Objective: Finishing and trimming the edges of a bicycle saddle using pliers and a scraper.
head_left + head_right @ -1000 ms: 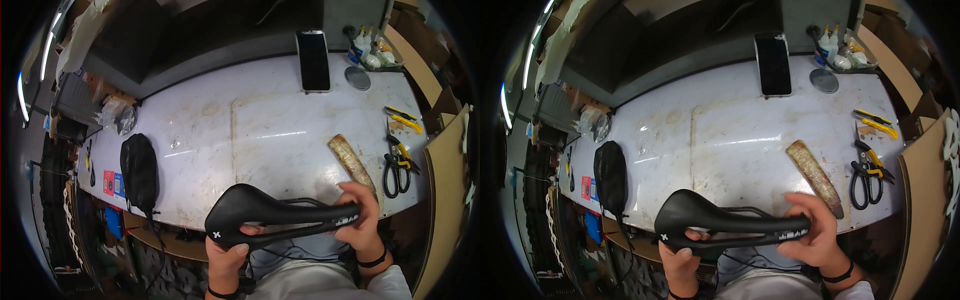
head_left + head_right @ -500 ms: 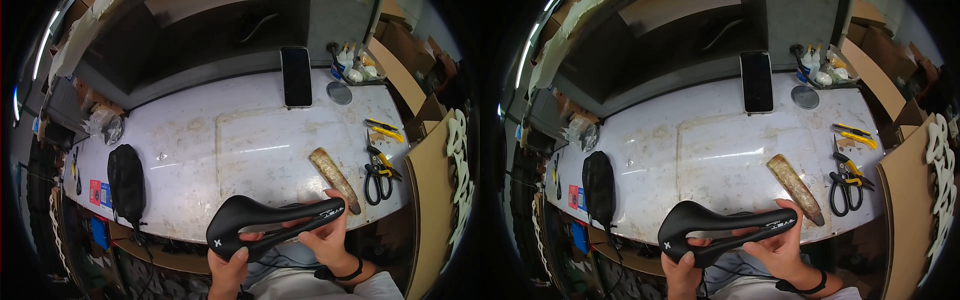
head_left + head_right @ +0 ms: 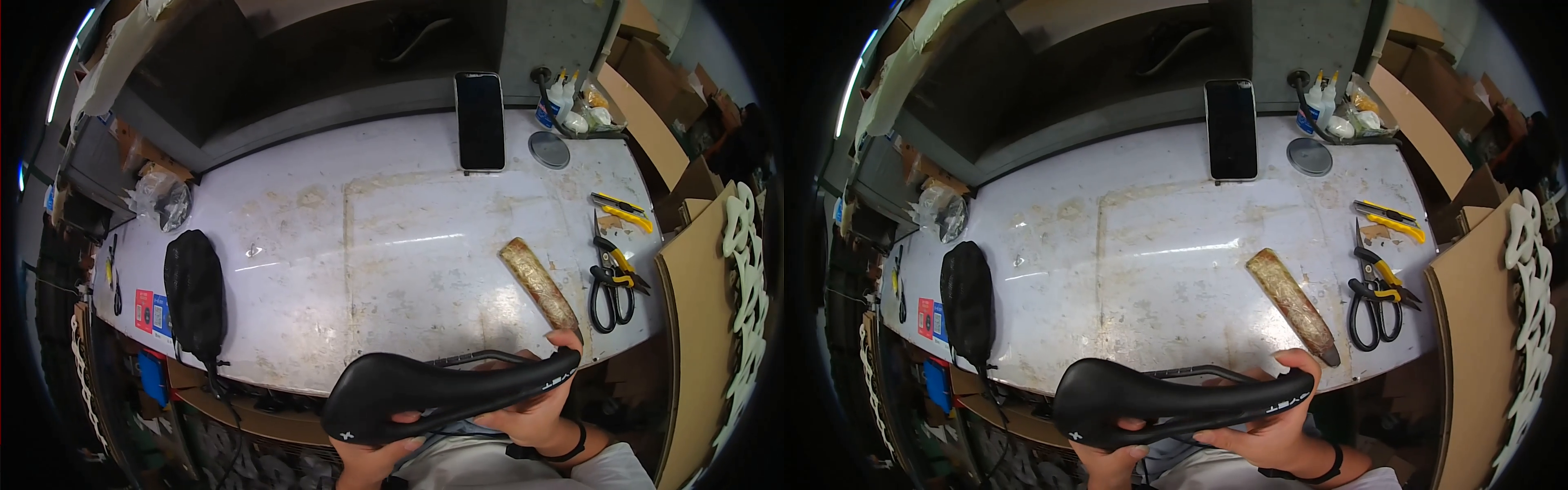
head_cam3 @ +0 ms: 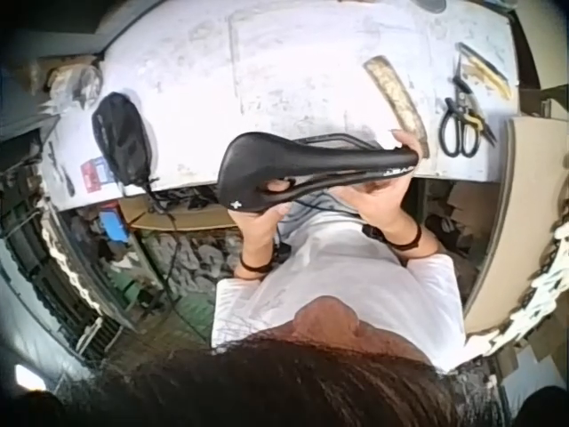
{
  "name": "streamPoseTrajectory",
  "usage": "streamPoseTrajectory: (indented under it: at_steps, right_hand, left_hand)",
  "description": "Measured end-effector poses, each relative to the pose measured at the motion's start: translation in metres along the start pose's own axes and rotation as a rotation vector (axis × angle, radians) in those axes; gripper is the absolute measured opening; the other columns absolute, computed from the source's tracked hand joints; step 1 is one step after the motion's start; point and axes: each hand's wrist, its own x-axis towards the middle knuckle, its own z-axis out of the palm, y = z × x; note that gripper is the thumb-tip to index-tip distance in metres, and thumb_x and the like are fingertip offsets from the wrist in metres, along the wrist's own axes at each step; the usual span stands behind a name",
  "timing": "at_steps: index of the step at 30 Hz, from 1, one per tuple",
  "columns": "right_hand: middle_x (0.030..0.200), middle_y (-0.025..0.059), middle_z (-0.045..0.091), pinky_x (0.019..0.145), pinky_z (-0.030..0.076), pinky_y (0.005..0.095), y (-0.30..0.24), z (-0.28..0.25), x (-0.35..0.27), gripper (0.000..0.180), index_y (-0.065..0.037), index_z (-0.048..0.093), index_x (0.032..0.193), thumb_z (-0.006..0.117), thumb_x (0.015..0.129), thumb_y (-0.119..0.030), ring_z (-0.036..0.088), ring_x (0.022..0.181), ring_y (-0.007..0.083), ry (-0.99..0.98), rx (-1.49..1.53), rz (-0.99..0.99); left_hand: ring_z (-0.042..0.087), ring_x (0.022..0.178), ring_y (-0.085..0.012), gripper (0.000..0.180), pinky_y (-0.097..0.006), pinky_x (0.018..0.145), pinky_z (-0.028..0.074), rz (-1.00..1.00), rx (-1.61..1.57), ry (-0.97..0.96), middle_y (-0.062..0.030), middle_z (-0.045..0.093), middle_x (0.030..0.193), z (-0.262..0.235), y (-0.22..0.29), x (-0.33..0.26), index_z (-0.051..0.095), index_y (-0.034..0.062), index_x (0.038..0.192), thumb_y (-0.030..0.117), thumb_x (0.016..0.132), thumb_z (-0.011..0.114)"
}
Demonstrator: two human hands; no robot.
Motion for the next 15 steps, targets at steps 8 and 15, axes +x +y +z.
streamPoseTrajectory:
  at_steps: [8, 15]
  right_hand:
    - [0.109, 0.0237, 0.071, 0.095, 0.064, 0.0523, -0.005, 0.003, -0.002, 0.095, -0.014, 0.014, 0.132, 0.094, 0.082, 0.004, 0.079, 0.102, 0.0373, -0.045, 0.062, -0.037]
    - [0.136, 0.0369, 0.062, 0.106, 0.059, 0.0674, -0.010, -0.004, 0.015, 0.085, -0.009, 0.018, 0.137, 0.084, 0.088, 0.012, 0.069, 0.124, 0.0543, -0.156, 0.175, 0.009]
  left_hand:
    - [0.072, 0.119, -0.0316, 0.052, -0.047, 0.101, 0.060, 0.198, 0.075, -0.185, -0.0186, 0.076, 0.127, -0.021, -0.032, -0.027, 0.066, -0.0079, 0.135, 0.005, 0.090, 0.089]
    - [0.063, 0.138, -0.0399, 0.021, -0.058, 0.115, 0.052, 0.591, 0.186, -0.546, -0.0168, 0.072, 0.141, -0.036, -0.018, 0.014, 0.079, -0.0008, 0.106, 0.020, 0.100, 0.078]
